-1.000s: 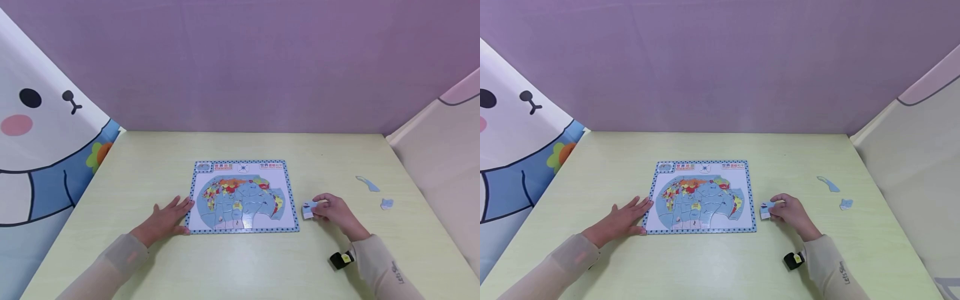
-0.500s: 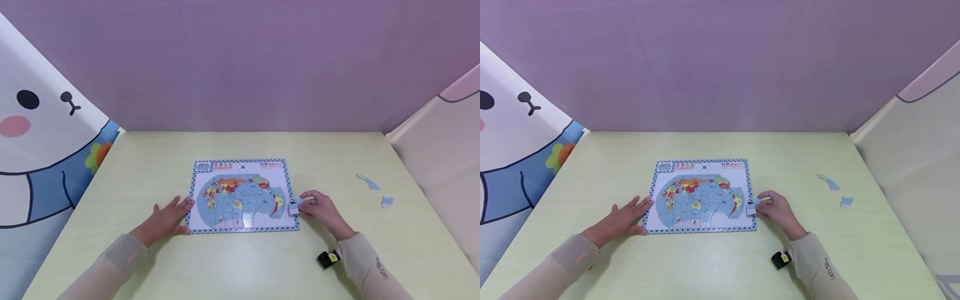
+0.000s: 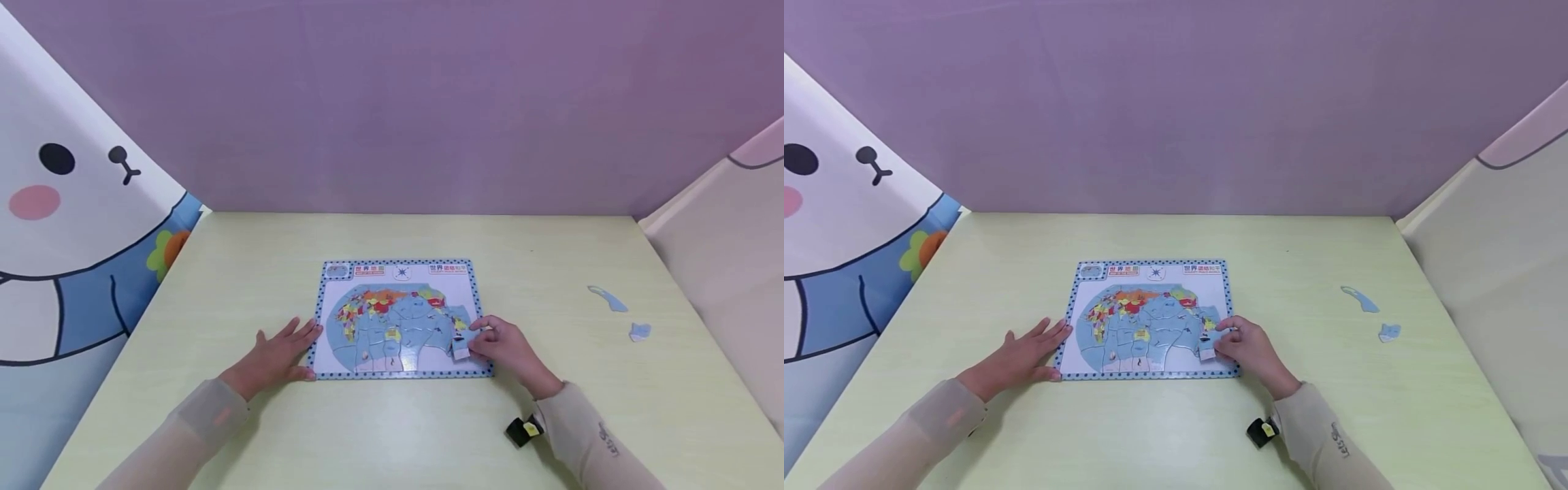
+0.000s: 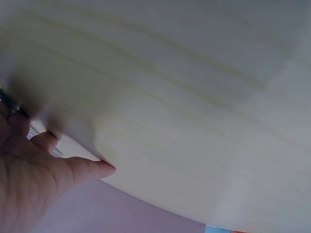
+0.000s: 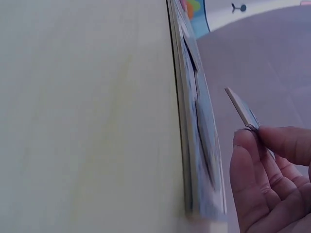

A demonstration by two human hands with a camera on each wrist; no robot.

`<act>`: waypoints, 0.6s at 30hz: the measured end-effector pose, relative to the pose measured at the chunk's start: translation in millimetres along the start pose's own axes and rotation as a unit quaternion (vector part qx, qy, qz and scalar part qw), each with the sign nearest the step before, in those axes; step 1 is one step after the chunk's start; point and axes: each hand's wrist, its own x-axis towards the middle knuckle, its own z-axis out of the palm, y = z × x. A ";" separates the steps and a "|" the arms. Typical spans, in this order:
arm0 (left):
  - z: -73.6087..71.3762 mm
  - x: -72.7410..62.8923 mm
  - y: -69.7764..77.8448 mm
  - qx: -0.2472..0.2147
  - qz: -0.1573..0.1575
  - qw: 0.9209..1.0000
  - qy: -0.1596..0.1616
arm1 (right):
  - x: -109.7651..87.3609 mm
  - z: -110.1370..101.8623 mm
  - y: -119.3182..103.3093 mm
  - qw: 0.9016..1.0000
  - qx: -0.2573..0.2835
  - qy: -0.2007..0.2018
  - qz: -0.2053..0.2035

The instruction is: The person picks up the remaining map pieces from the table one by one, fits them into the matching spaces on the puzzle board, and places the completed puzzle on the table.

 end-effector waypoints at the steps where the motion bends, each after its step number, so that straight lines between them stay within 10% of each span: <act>1: -0.3 0.1 0.6 0.000 0.000 1.000 0.000 | -0.1 1.8 -1.2 1.000 -0.004 -0.003 -0.006; 18: -1.2 -1.1 0.9 -0.001 0.000 1.000 0.001 | 5.8 33.3 -16.3 0.997 -0.030 -0.035 -0.058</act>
